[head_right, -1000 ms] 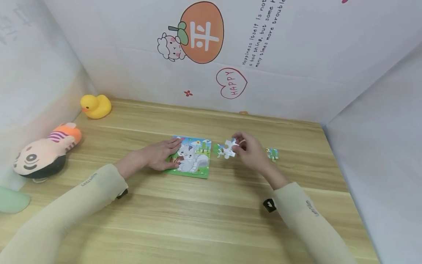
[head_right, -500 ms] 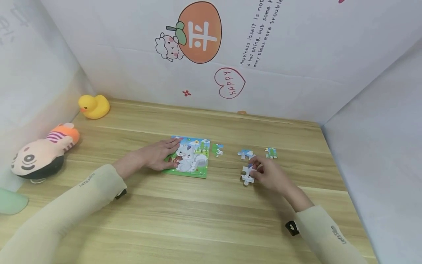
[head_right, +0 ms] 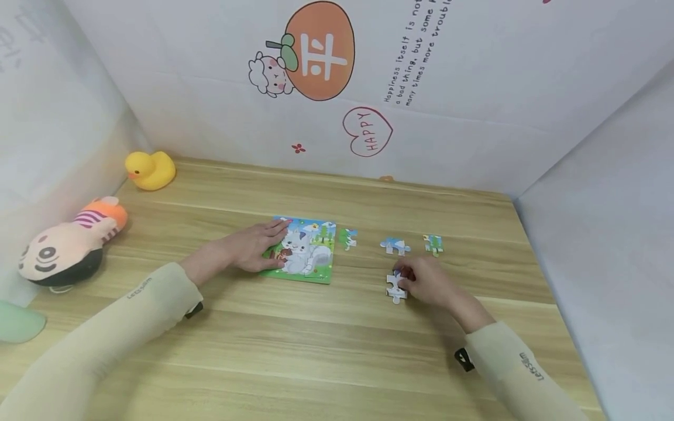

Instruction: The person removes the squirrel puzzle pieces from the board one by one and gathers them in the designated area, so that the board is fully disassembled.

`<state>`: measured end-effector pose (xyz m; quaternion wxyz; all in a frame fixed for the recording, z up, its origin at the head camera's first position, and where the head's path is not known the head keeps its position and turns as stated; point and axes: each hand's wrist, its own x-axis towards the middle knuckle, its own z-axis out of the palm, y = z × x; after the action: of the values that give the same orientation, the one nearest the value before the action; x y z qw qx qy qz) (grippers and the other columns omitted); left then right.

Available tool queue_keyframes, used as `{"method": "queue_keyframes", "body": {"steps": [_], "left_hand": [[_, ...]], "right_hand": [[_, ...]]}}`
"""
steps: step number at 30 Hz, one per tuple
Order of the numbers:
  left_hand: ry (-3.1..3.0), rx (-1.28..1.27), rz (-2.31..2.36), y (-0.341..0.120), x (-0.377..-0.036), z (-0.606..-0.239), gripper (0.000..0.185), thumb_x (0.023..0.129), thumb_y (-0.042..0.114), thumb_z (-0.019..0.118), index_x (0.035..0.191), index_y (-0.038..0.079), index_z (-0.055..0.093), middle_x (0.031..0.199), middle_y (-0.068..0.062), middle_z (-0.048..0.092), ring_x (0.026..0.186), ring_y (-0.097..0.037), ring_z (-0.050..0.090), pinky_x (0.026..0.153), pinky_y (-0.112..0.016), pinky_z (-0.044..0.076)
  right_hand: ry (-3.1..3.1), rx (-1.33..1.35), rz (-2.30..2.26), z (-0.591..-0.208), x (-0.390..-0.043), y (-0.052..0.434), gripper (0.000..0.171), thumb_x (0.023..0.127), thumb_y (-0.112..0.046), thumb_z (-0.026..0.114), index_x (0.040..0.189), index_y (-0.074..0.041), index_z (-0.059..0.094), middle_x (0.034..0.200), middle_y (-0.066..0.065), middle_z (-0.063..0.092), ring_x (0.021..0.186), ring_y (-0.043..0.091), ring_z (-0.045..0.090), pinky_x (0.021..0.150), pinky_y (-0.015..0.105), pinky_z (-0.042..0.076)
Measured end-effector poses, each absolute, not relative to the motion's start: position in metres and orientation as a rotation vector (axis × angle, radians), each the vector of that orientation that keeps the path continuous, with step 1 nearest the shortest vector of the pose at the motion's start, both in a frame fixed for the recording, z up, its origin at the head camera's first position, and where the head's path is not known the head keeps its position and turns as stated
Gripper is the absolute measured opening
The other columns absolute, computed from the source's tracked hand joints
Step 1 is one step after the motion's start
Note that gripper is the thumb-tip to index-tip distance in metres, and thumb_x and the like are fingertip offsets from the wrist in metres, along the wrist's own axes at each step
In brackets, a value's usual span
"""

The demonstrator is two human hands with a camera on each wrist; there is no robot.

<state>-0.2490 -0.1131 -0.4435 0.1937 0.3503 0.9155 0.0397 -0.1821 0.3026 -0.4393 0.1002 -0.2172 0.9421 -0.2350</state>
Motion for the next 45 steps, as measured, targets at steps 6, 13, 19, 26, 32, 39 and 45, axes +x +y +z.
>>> {"method": "queue_keyframes", "body": {"steps": [6, 13, 19, 26, 32, 39, 45], "left_hand": [[2.57, 0.996, 0.102, -0.113, -0.249, -0.443, 0.087, 0.104, 0.056, 0.051, 0.164, 0.0, 0.019, 0.178, -0.012, 0.003, 0.166, -0.034, 0.007, 0.135, -0.055, 0.018], [2.572, 0.991, 0.102, -0.113, -0.249, -0.443, 0.088, 0.104, 0.055, 0.051, 0.164, -0.001, 0.019, 0.178, -0.013, 0.004, 0.166, -0.035, 0.008, 0.135, -0.055, 0.018], [2.577, 0.991, 0.121, -0.113, -0.249, -0.443, 0.087, 0.104, 0.054, 0.052, 0.164, -0.001, 0.021, 0.178, -0.013, 0.006, 0.166, -0.035, 0.009, 0.135, -0.055, 0.018], [2.574, 0.959, 0.127, -0.113, -0.252, -0.44, 0.082, 0.106, 0.056, 0.045, 0.163, 0.0, 0.025, 0.177, -0.012, 0.01, 0.165, -0.034, 0.012, 0.136, -0.05, 0.019], [2.597, 0.943, 0.208, -0.112, -0.254, -0.438, 0.07, 0.111, 0.049, 0.035, 0.161, 0.0, 0.031, 0.176, -0.01, 0.018, 0.164, -0.033, 0.018, 0.136, -0.049, 0.022], [2.651, 0.918, 0.284, -0.117, -0.256, -0.435, 0.072, 0.109, 0.046, 0.043, 0.162, 0.0, 0.029, 0.174, -0.016, 0.021, 0.164, -0.035, 0.02, 0.135, -0.053, 0.02], [2.647, 0.918, 0.29, -0.13, -0.261, -0.434, 0.1, 0.097, 0.057, 0.063, 0.165, 0.0, 0.016, 0.177, -0.015, 0.006, 0.166, -0.035, 0.007, 0.135, -0.058, 0.014]], "right_hand": [[2.826, -0.63, -0.566, -0.437, -0.181, 0.298, 0.019, 0.09, -0.002, 0.075, 0.109, -0.001, 0.074, 0.094, 0.005, 0.072, 0.085, 0.014, 0.063, 0.073, 0.027, 0.054], [2.854, -0.64, -0.517, -0.437, -0.182, 0.295, 0.019, 0.088, -0.003, 0.077, 0.106, -0.002, 0.073, 0.096, 0.006, 0.072, 0.088, 0.017, 0.065, 0.077, 0.033, 0.056], [2.876, -0.653, -0.486, -0.437, -0.181, 0.294, 0.018, 0.087, -0.002, 0.077, 0.105, -0.001, 0.073, 0.096, 0.007, 0.072, 0.087, 0.018, 0.066, 0.077, 0.036, 0.058], [2.861, -0.632, -0.462, -0.435, -0.18, 0.29, 0.017, 0.09, -0.002, 0.074, 0.107, -0.001, 0.072, 0.097, 0.008, 0.072, 0.088, 0.019, 0.067, 0.078, 0.038, 0.06], [2.943, -0.605, -0.576, -0.431, -0.181, 0.283, 0.022, 0.098, -0.007, 0.066, 0.117, 0.004, 0.069, 0.108, 0.017, 0.072, 0.087, 0.022, 0.07, 0.072, 0.035, 0.062], [2.981, -0.674, -0.6, -0.413, -0.196, 0.247, 0.03, 0.102, -0.014, 0.063, 0.127, 0.004, 0.067, 0.109, 0.014, 0.068, 0.085, 0.018, 0.065, 0.064, 0.023, 0.054], [2.901, -0.784, -0.558, -0.404, -0.217, 0.184, 0.039, 0.102, -0.021, 0.065, 0.134, 0.002, 0.063, 0.128, 0.016, 0.068, 0.108, 0.028, 0.071, 0.085, 0.038, 0.065]]}}
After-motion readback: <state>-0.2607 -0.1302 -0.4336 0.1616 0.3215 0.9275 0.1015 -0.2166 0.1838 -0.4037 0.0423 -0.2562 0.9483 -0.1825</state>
